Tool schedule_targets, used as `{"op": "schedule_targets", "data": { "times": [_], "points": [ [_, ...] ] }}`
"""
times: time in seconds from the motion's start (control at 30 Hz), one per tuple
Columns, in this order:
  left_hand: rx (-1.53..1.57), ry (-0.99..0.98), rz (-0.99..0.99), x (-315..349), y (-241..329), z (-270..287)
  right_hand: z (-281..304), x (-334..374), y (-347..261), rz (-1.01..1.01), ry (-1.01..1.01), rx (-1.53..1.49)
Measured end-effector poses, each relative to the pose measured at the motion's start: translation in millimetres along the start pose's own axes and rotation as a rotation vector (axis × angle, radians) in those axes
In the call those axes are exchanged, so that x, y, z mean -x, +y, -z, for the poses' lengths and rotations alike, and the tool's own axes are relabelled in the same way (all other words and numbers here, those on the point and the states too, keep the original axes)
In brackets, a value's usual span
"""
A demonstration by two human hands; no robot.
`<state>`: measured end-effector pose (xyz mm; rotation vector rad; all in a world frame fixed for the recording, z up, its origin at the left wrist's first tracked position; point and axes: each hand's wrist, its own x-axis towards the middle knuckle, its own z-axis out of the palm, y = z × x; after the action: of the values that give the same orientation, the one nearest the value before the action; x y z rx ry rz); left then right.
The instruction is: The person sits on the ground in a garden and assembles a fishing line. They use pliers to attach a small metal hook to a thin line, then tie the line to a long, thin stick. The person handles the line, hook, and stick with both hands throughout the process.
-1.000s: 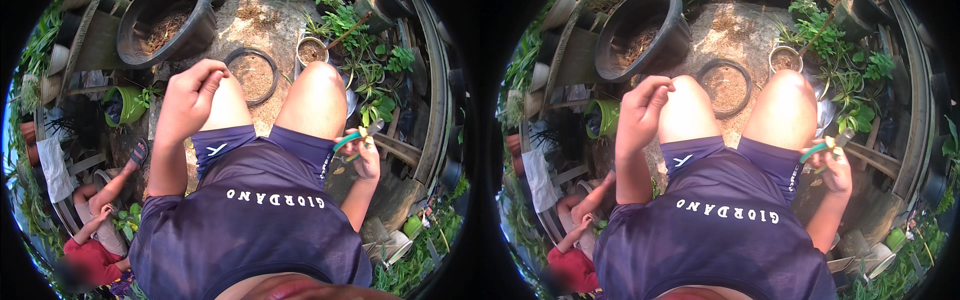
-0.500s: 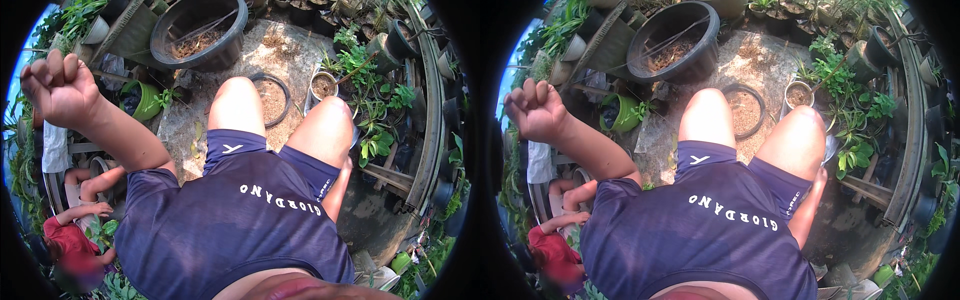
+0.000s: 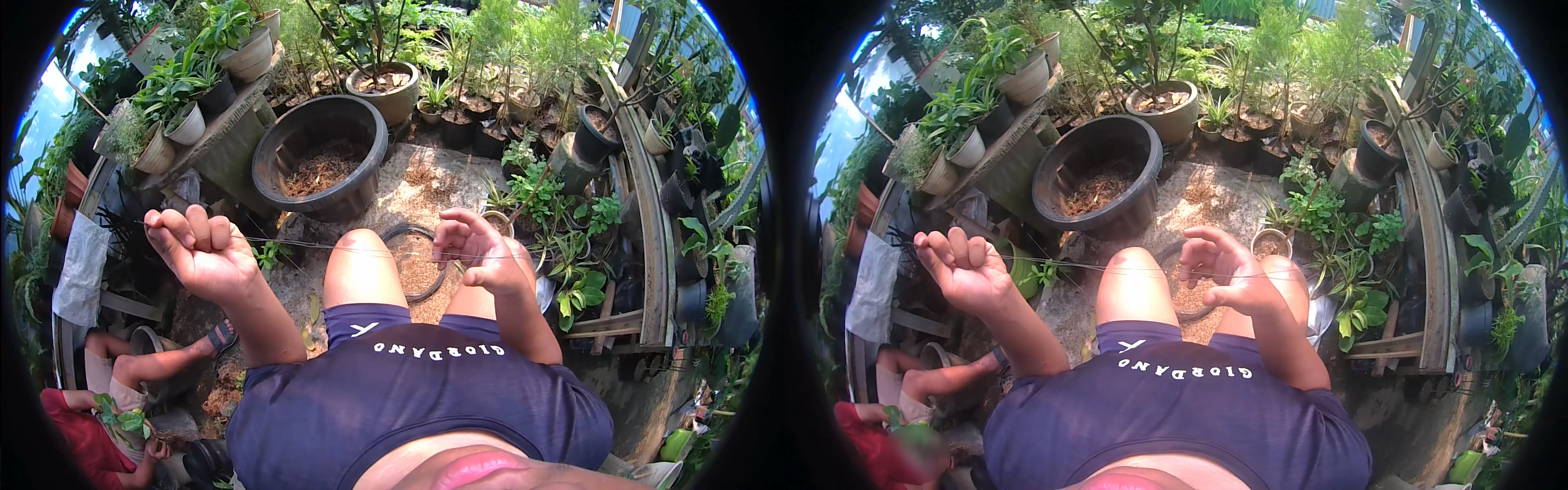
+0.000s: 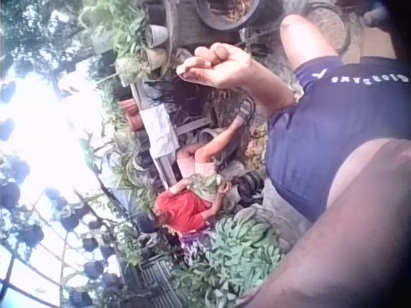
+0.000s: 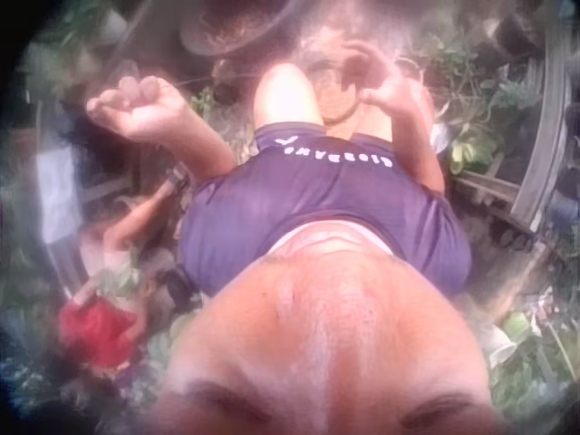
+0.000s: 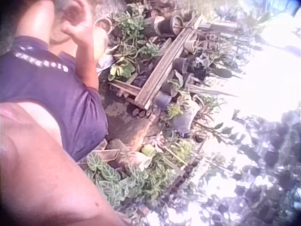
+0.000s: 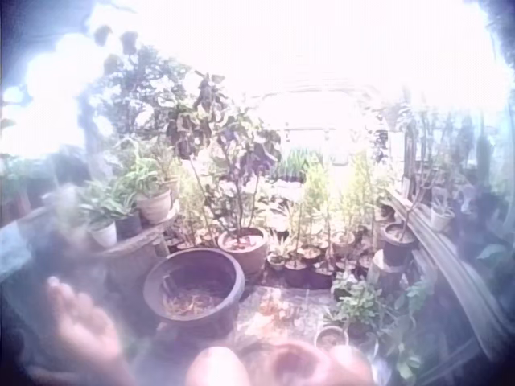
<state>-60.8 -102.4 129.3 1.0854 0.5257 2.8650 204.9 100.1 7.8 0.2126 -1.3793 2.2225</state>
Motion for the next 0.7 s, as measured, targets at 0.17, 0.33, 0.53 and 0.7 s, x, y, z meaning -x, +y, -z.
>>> {"op": "schedule_targets", "data": {
  "times": [0.17, 0.33, 0.53, 0.7],
  "points": [
    [-0.189, 0.196, 0.005, 8.1, 13.8, 20.2, -16.8, -15.7, 0.5, 0.179, 0.036, 0.047],
    [-0.251, 0.242, -0.008, 17.2, 6.8, 55.8, -13.1, -24.7, -2.9, 0.213, 0.356, 0.100],
    [-0.226, 0.303, 0.079, 43.0, -30.3, 87.5, -16.8, -35.5, -19.5, 0.304, 0.393, 0.029],
    [-0.522, 0.577, 0.425, 64.8, -73.7, 113.9, -2.8, -52.5, -35.1, 0.460, 0.518, 0.418]
  ]
}}
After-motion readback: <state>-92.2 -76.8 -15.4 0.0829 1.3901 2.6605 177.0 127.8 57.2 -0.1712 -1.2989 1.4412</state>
